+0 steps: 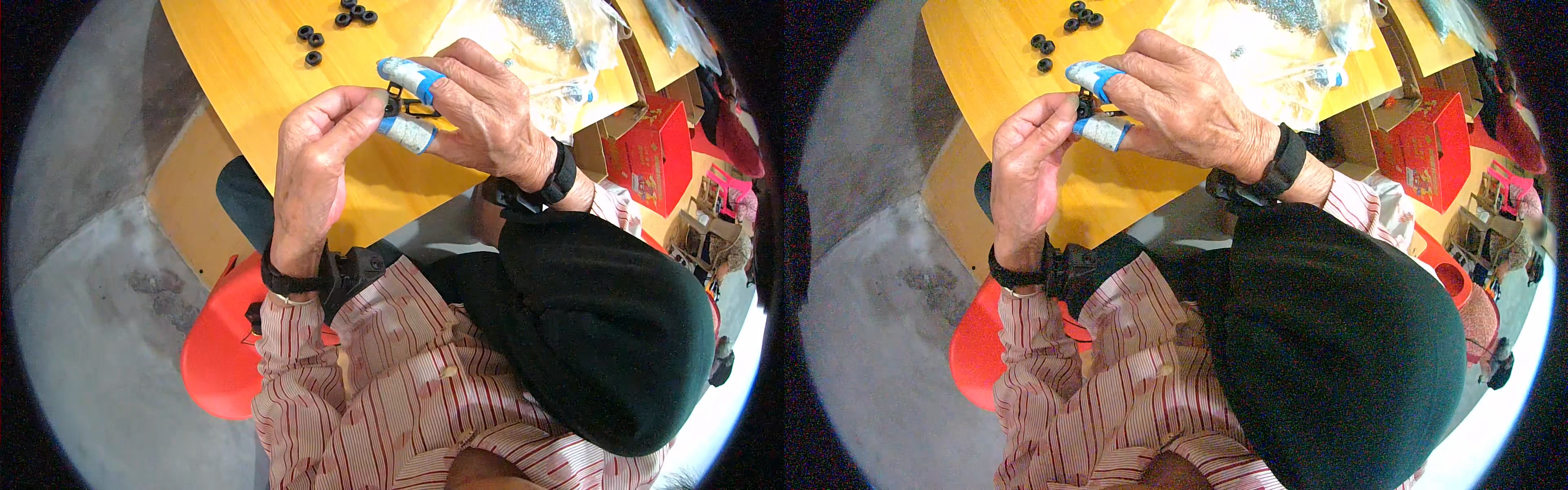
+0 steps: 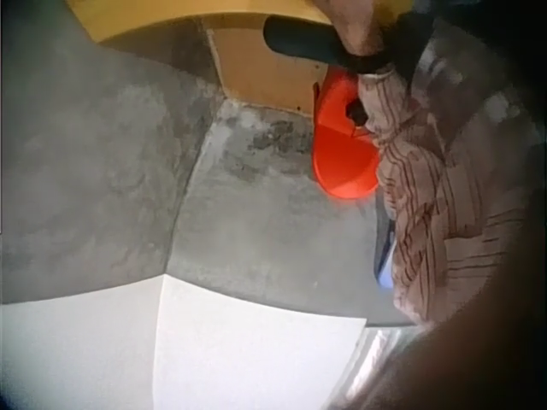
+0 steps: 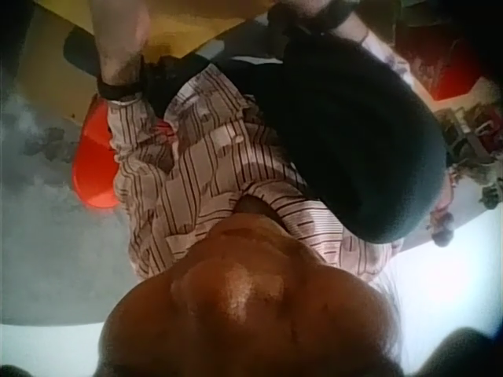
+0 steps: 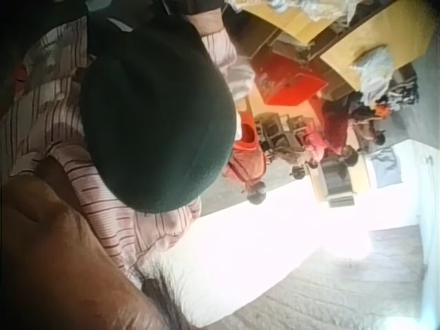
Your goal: The person assembles components by inserting small beads into rubber grommets by hand and cutting them with snips, then gathers the grommets and places them into plastic containers.
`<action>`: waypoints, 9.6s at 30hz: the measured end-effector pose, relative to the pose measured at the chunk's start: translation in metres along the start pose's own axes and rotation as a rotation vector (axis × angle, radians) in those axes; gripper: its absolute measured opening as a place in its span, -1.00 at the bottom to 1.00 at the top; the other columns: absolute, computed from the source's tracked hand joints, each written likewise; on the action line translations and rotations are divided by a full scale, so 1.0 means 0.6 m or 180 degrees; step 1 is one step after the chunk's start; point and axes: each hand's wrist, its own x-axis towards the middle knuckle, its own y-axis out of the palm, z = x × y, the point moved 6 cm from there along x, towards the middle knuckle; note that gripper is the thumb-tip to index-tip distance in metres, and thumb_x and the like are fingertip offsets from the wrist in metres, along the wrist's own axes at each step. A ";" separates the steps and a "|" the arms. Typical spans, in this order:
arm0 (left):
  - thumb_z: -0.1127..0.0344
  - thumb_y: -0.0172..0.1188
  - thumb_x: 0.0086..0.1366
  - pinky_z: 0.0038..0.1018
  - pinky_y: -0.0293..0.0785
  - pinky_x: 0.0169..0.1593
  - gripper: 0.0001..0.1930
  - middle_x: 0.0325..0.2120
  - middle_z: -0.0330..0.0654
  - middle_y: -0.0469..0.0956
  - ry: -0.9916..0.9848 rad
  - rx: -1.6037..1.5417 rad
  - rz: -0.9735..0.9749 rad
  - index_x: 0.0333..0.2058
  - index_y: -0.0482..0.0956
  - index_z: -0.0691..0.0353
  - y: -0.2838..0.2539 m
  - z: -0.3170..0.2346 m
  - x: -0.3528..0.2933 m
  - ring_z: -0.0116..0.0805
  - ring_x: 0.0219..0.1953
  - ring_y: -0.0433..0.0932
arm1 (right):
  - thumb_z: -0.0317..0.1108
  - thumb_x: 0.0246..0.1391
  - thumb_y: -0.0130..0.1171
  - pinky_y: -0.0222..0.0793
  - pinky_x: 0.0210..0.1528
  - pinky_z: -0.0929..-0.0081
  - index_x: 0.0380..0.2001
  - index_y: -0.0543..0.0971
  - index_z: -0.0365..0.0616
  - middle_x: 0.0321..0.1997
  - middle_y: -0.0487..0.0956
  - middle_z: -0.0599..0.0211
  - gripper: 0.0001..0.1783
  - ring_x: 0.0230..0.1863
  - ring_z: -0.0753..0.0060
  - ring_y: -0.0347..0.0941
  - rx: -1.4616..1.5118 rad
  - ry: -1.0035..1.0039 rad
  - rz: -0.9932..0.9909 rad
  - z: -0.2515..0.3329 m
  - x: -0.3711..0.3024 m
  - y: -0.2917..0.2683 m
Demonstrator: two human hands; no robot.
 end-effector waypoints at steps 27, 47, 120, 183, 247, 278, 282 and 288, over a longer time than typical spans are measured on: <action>0.32 0.08 0.28 -0.61 0.27 -0.11 -0.75 -0.36 -0.22 0.54 0.0120 -0.0449 -0.0464 -0.26 0.53 0.46 0.023 0.019 0.003 -0.54 -0.28 0.42 | -0.37 -0.38 0.42 0.41 -0.36 0.49 -0.10 0.53 -0.21 -0.25 0.57 0.25 -0.39 -0.40 0.29 0.44 -0.0219 0.0270 -0.0068 -0.008 -0.013 0.011; 0.13 0.28 0.18 -0.58 0.25 0.00 -0.25 -0.08 -0.12 0.44 0.0971 0.1238 0.0202 0.23 0.10 0.27 0.001 -0.012 -0.007 -0.39 -0.09 0.43 | -0.23 -0.28 0.36 0.38 -0.33 0.34 -0.22 0.54 -0.17 -0.41 0.52 0.25 -0.52 -0.40 0.20 0.38 0.0864 0.0633 0.0240 -0.023 -0.013 0.024; 0.42 0.14 0.25 -0.62 0.38 -0.17 -0.80 -0.35 -0.22 0.56 0.0390 0.0208 -0.0463 -0.22 0.54 0.45 0.006 0.022 -0.023 -0.56 -0.30 0.48 | -0.38 -0.47 0.23 0.42 -0.35 0.38 -0.37 0.43 -0.18 -0.45 0.38 0.33 -0.58 -0.33 0.23 0.35 0.0150 -0.0250 0.0607 -0.003 -0.007 0.011; 0.36 0.46 -0.25 -0.40 0.47 -0.09 -0.36 -0.20 -0.10 0.55 0.2137 0.3175 0.0462 -0.06 0.51 0.18 0.043 -0.041 -0.036 -0.14 -0.16 0.53 | -0.28 -0.19 0.28 0.34 -0.33 0.32 -0.50 0.39 -0.20 -0.54 0.39 0.24 -0.70 -0.40 0.15 0.32 0.1175 -0.0259 0.0596 0.000 -0.025 0.023; 0.50 0.21 0.16 -0.59 0.39 -0.11 -0.56 -0.30 -0.19 0.50 0.0127 -0.0094 -0.0275 0.02 0.32 0.38 0.029 0.053 -0.002 -0.52 -0.27 0.47 | -0.41 -0.32 0.28 0.42 -0.22 0.30 -0.09 0.44 -0.17 -0.29 0.47 0.27 -0.43 -0.24 0.16 0.38 0.0662 0.0428 0.0491 -0.040 -0.047 -0.024; 0.18 0.23 0.18 -0.20 0.34 -0.06 -0.40 -0.17 0.07 0.28 0.2071 0.5227 -0.0064 0.10 0.25 0.34 -0.065 -0.036 0.113 0.03 -0.12 0.33 | -0.43 0.13 0.13 0.27 0.08 0.62 0.07 0.45 -0.20 -0.01 0.52 0.40 -0.60 -0.01 0.57 0.41 0.1381 0.4140 -0.1938 -0.176 -0.437 -0.294; 0.26 0.19 0.20 -0.22 0.42 -0.14 -0.53 -0.22 0.08 0.29 0.1820 0.5485 0.0405 0.00 0.28 0.37 -0.071 -0.021 0.151 0.05 -0.19 0.41 | -0.40 0.13 0.14 0.30 0.03 0.62 0.07 0.45 -0.19 -0.04 0.52 0.42 -0.59 -0.03 0.58 0.42 0.1069 0.4516 -0.1815 -0.188 -0.556 -0.301; 0.37 0.14 0.22 -0.22 0.45 -0.16 -0.67 -0.24 0.10 0.29 0.2033 0.5315 0.0327 -0.11 0.30 0.38 -0.067 -0.029 0.152 0.09 -0.21 0.43 | -0.34 0.13 0.14 0.32 -0.02 0.61 0.12 0.39 -0.22 -0.05 0.52 0.40 -0.52 -0.08 0.57 0.43 0.0603 0.4896 -0.1142 -0.195 -0.606 -0.247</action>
